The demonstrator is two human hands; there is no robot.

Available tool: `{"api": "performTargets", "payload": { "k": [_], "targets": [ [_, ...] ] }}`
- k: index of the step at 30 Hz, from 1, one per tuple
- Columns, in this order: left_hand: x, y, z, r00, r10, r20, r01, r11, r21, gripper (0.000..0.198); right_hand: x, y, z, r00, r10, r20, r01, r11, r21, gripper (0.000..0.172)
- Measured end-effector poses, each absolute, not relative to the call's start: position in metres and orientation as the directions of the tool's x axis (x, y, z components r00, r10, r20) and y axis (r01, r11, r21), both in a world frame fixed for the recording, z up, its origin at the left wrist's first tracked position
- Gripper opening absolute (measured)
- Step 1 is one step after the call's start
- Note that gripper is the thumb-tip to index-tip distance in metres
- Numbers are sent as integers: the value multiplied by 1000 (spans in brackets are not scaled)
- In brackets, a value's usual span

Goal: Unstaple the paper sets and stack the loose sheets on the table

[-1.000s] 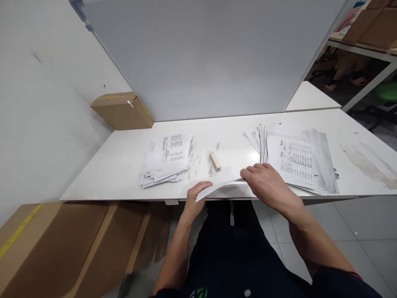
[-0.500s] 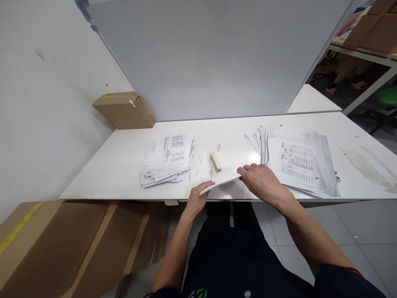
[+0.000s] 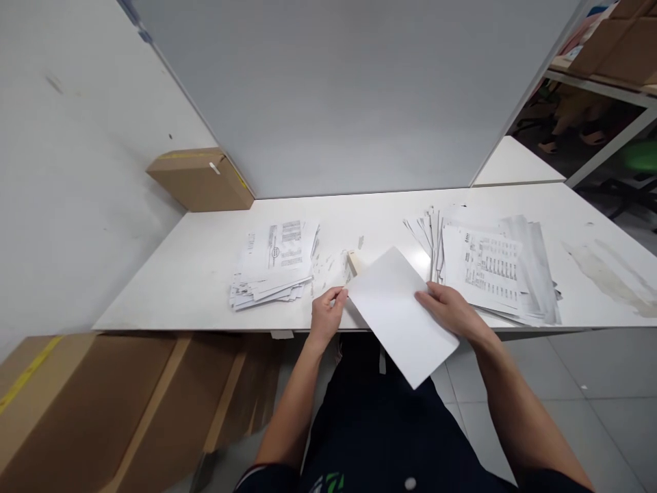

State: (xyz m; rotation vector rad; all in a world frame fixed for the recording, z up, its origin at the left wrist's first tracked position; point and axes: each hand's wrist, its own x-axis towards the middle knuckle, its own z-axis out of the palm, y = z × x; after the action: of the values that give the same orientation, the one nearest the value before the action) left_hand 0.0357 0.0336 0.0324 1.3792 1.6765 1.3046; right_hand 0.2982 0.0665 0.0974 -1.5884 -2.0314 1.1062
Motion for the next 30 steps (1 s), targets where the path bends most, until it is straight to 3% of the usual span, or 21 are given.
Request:
{"api": "performTargets", "payload": {
  "k": [3,6,12,16,26,30],
  "targets": [
    [40,46,21,-301,932,203,454,-48,890,26,307,64,66,-256,904,-342,627,-114,-771,34],
    [43,55,10,-274,924,267,583,-62,810,31,312,61,51,-189,905,-382,618,-193,-763,34],
    [47,60,7,-22,933,359,802,-198,564,42,318,69,47,-128,921,-368,648,-203,-734,33],
    [49,61,7,31,940,339,866,-195,461,46,313,77,46,-120,924,-362,679,-190,-710,34],
    [50,62,4,16,955,295,910,-136,391,54,295,85,37,-97,951,-294,752,-124,-647,31],
    [50,61,2,21,944,330,917,-150,369,56,296,81,49,-71,967,-247,726,-120,-677,29]
  ]
}}
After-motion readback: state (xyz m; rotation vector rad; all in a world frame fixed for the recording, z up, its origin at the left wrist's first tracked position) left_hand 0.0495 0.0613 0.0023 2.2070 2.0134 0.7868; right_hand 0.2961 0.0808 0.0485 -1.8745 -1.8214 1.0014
